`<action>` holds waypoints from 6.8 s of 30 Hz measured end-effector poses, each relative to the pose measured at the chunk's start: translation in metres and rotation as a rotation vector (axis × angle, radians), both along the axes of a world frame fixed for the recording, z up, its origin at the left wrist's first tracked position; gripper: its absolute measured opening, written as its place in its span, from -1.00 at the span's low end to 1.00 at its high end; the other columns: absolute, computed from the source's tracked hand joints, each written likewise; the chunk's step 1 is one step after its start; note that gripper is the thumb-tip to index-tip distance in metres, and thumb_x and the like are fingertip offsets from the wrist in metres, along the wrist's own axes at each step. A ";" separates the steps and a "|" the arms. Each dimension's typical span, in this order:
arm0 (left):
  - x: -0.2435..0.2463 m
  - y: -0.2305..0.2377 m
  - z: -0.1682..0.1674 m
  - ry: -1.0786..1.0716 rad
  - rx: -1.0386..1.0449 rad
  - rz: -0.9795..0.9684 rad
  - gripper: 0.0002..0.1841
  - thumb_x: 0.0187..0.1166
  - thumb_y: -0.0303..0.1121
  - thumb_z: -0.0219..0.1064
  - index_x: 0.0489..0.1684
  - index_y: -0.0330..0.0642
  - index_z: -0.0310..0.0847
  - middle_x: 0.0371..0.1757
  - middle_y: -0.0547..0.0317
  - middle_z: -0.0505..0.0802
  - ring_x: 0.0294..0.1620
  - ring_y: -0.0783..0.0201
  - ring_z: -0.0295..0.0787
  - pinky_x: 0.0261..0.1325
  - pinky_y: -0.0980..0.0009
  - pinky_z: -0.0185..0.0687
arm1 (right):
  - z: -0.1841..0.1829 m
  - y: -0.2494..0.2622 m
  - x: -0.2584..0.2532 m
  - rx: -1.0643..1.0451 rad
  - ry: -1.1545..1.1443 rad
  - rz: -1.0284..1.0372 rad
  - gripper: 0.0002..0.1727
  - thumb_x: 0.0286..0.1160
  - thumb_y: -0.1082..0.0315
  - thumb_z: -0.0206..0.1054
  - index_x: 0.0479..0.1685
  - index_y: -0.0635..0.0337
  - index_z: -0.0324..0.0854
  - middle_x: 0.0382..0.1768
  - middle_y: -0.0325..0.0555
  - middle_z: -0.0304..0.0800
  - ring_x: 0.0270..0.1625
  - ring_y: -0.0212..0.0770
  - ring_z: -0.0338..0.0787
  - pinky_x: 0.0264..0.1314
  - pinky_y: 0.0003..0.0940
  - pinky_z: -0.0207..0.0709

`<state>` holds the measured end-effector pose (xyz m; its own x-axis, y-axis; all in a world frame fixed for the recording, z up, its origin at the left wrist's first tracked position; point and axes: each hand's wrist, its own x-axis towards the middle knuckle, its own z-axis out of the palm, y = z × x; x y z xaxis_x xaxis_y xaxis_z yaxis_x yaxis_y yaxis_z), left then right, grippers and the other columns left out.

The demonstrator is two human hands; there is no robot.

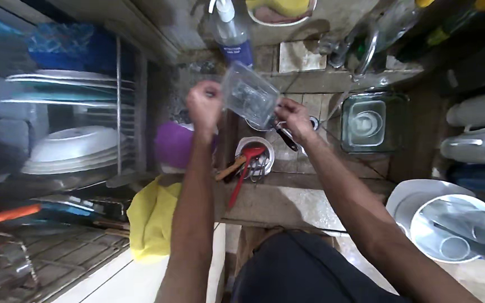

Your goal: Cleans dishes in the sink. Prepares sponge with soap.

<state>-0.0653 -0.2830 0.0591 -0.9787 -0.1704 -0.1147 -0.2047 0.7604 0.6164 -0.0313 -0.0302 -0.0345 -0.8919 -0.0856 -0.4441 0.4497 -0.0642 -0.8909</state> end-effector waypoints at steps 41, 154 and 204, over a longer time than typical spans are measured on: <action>-0.050 -0.136 -0.051 -0.317 -0.194 0.284 -0.71 0.45 -0.25 0.47 0.06 -0.14 0.84 0.12 -0.16 0.88 0.23 -0.20 0.80 0.32 -0.32 0.60 | 0.067 0.007 -0.017 0.500 0.286 0.566 -0.57 0.69 0.20 0.30 0.51 -0.13 0.66 0.15 -0.06 0.87 0.08 -0.14 0.84 0.21 0.08 0.67; -0.157 0.261 -0.052 -0.413 0.326 -0.119 -0.48 0.73 0.05 0.22 0.27 -0.27 0.69 0.08 -0.11 0.86 -0.02 0.07 0.85 0.09 0.07 0.74 | -0.004 0.149 0.163 -0.808 -0.649 -0.022 -0.48 0.89 -0.09 -0.21 0.60 -0.15 0.39 -0.68 -0.44 0.40 -0.84 -0.56 0.35 -0.83 -0.67 0.36; 0.169 0.058 -0.087 -0.043 0.451 0.013 -0.76 0.75 -0.38 0.24 0.13 -0.35 0.72 -0.17 0.15 0.86 -0.30 0.44 0.77 -0.18 0.44 0.77 | -0.129 0.030 0.057 0.632 0.008 0.436 -0.37 0.64 0.15 0.32 0.74 -0.14 0.42 0.14 0.14 0.88 0.14 0.22 0.86 0.25 0.32 0.62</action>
<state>0.1041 -0.2251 -0.0283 -0.9694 -0.1063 -0.2212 -0.2455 0.4149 0.8761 0.0254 -0.0003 -0.1640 -0.8390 -0.1623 -0.5193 0.3111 0.6400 -0.7026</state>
